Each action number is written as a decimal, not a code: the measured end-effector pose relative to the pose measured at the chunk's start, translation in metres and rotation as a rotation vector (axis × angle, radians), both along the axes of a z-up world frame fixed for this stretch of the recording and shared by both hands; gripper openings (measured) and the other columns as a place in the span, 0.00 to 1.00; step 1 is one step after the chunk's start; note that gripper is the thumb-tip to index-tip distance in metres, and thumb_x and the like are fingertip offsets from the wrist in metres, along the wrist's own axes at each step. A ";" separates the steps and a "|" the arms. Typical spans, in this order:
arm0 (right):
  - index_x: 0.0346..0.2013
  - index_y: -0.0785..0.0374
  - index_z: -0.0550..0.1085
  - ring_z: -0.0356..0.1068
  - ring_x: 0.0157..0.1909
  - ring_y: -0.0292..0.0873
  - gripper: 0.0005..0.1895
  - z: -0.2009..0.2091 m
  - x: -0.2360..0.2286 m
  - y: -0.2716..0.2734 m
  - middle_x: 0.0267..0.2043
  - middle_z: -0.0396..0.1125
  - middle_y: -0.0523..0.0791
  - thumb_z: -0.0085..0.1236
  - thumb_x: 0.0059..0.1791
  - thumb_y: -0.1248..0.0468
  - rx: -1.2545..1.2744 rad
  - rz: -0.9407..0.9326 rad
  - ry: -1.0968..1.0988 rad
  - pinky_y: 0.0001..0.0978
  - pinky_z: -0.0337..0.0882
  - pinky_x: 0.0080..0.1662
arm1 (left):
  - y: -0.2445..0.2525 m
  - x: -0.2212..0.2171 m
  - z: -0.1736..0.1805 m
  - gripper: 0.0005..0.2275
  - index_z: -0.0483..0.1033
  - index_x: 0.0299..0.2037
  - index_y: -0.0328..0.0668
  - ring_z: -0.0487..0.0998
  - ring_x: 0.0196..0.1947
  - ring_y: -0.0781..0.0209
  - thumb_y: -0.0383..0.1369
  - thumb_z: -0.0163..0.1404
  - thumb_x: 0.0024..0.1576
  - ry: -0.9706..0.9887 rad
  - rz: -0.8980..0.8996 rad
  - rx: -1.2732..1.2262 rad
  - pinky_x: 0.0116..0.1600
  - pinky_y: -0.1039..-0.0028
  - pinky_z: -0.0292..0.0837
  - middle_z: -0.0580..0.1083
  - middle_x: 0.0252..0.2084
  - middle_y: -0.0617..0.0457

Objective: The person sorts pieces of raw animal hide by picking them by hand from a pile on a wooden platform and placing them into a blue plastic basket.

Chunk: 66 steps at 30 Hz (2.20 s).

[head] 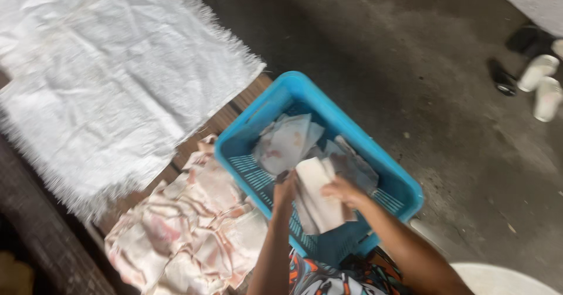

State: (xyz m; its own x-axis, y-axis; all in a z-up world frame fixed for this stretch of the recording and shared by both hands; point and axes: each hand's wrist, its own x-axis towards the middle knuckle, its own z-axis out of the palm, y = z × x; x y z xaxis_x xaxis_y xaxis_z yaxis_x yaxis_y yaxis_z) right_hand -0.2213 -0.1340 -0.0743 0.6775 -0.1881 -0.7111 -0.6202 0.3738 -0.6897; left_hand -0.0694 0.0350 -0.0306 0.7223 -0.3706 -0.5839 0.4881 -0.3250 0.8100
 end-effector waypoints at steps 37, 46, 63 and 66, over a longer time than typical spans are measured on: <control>0.50 0.73 0.74 0.75 0.42 0.41 0.21 0.161 0.113 0.362 0.42 0.74 0.49 0.55 0.43 0.70 0.077 0.778 -0.114 0.34 0.74 0.47 | 0.435 -0.043 0.114 0.30 0.72 0.58 0.32 0.79 0.49 0.46 0.20 0.55 0.39 0.107 0.757 -0.070 0.53 0.61 0.75 0.78 0.49 0.41; 0.56 0.67 0.69 0.73 0.49 0.38 0.26 0.167 0.134 0.403 0.48 0.72 0.46 0.53 0.41 0.71 0.121 0.731 -0.155 0.30 0.72 0.51 | 0.467 -0.039 0.097 0.29 0.72 0.58 0.33 0.79 0.47 0.49 0.19 0.54 0.40 0.083 0.844 -0.060 0.51 0.63 0.75 0.78 0.47 0.44; 0.63 0.70 0.64 0.70 0.58 0.51 0.31 0.110 0.284 0.565 0.56 0.69 0.57 0.59 0.48 0.61 -0.343 0.920 -0.382 0.41 0.68 0.58 | 0.631 0.099 0.112 0.24 0.72 0.60 0.27 0.77 0.53 0.38 0.29 0.51 0.51 -0.466 0.909 0.881 0.58 0.58 0.70 0.76 0.53 0.31; 0.65 0.69 0.62 0.68 0.62 0.51 0.32 0.064 0.271 0.572 0.60 0.68 0.58 0.59 0.50 0.60 -0.321 0.948 -0.419 0.41 0.66 0.60 | 0.623 0.099 0.064 0.24 0.76 0.58 0.32 0.78 0.54 0.41 0.29 0.50 0.49 -0.395 0.995 0.864 0.60 0.59 0.69 0.77 0.53 0.35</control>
State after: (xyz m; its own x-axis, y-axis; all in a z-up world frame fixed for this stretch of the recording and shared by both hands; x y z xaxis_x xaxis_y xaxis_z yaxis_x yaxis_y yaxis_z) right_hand 0.0500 0.4380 -0.0100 0.8224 0.4041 -0.4004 -0.2539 -0.3692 -0.8940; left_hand 0.0291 0.6581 0.0332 0.6374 0.7683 -0.0578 0.5959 -0.4441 0.6691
